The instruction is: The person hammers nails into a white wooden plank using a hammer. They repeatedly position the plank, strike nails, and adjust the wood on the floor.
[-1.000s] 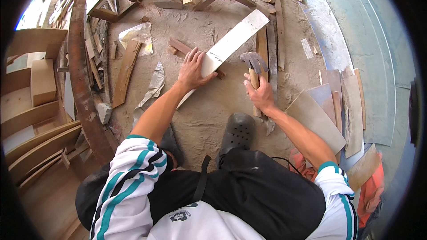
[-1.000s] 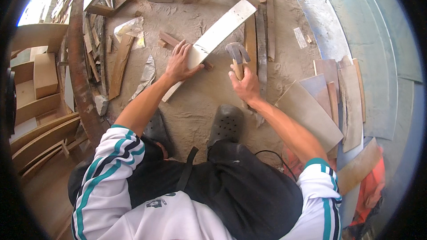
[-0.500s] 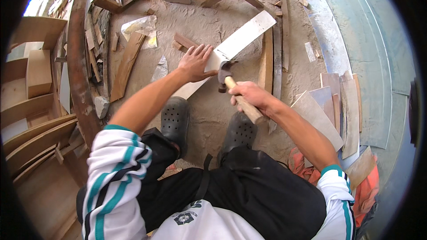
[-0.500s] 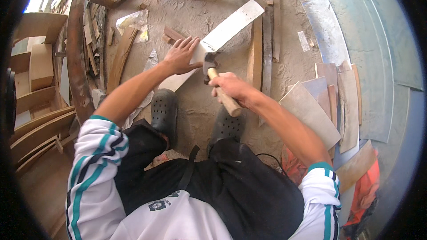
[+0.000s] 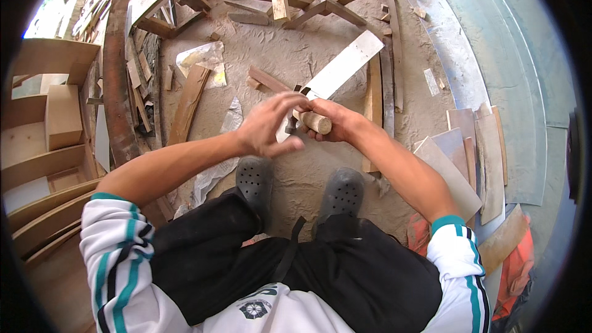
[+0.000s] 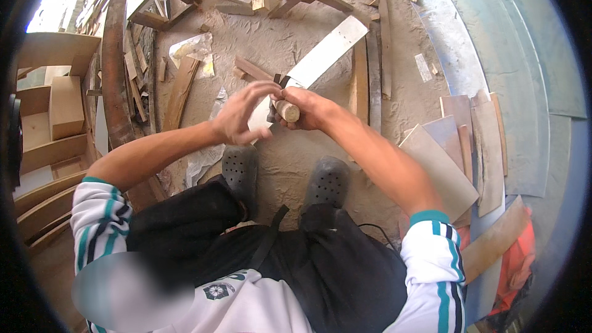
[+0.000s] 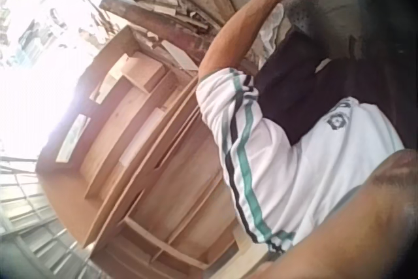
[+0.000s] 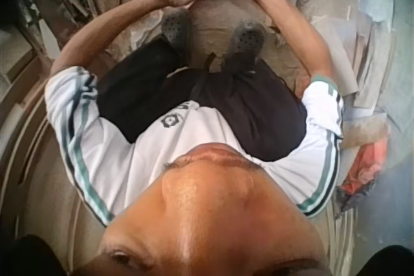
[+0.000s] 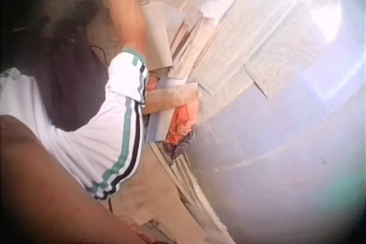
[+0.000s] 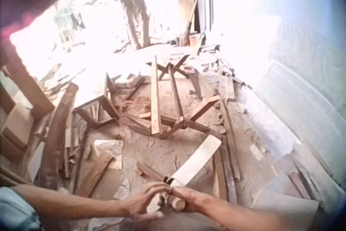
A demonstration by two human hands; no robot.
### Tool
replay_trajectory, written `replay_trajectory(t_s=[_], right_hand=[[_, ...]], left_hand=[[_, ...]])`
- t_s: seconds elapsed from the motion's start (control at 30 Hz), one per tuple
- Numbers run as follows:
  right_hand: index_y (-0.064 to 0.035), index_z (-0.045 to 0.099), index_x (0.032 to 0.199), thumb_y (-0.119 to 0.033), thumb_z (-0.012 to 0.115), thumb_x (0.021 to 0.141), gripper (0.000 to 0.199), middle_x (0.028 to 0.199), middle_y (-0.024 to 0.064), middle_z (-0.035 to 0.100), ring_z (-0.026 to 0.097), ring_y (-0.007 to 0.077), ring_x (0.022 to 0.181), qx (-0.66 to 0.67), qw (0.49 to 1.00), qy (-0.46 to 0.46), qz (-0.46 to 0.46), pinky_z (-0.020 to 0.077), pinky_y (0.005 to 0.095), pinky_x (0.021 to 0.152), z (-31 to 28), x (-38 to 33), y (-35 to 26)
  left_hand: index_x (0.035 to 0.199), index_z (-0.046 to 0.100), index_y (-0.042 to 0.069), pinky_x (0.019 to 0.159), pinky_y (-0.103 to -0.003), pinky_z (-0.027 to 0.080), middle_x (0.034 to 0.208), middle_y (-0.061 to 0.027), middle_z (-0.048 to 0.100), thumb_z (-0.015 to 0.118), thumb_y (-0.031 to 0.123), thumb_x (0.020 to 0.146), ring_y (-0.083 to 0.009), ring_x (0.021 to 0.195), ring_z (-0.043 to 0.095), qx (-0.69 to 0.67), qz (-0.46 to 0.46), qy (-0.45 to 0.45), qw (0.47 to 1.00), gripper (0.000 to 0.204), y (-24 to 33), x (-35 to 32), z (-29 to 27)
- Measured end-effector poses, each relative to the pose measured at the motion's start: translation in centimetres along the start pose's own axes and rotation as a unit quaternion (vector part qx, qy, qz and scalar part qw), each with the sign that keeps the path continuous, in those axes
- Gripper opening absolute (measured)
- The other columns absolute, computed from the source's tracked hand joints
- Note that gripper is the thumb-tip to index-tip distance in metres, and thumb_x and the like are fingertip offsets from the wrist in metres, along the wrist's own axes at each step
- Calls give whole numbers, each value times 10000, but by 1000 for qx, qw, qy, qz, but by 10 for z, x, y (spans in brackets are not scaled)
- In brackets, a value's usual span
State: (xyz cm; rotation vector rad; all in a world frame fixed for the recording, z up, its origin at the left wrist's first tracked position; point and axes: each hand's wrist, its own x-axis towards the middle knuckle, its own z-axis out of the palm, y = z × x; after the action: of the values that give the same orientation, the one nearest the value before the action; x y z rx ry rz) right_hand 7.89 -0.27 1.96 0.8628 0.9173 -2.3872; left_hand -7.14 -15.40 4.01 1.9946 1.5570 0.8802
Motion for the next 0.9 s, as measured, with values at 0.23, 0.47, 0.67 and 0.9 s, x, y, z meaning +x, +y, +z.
replay_trajectory(t_s=[0.23,0.47,0.67,0.9], right_hand=[[-103,464,1372,-408,432,1025,463,998,144,681,688,194,750,-67,997,17,-30,558,311,640,13,-4,4],[-128,468,1376,-374,548,983,470,1006,135,679,675,228,948,-104,974,-56,-192,542,340,778,-15,6,34],[-72,629,1125,-359,715,885,384,860,136,668,677,270,864,-556,703,150,-418,524,387,728,1,14,35],[-47,710,956,-301,639,914,268,698,103,656,622,173,571,-335,826,182,-416,504,325,524,-15,6,-2]], left_hand=[[1335,517,80,1011,-424,458,1282,-176,554,692,402,835,-348,1231,529,143,-459,86,873,620,-140,-41,-7],[1284,572,142,964,-430,475,1191,-113,625,709,358,817,-317,1164,574,155,-429,124,881,532,-150,-54,31],[1183,609,121,881,-417,505,1086,-101,656,725,275,813,-298,1024,633,243,-312,215,893,417,-128,-57,44],[1141,597,111,838,-398,509,1038,-84,635,795,253,718,-292,1010,623,145,-235,229,933,488,-90,-51,76]])
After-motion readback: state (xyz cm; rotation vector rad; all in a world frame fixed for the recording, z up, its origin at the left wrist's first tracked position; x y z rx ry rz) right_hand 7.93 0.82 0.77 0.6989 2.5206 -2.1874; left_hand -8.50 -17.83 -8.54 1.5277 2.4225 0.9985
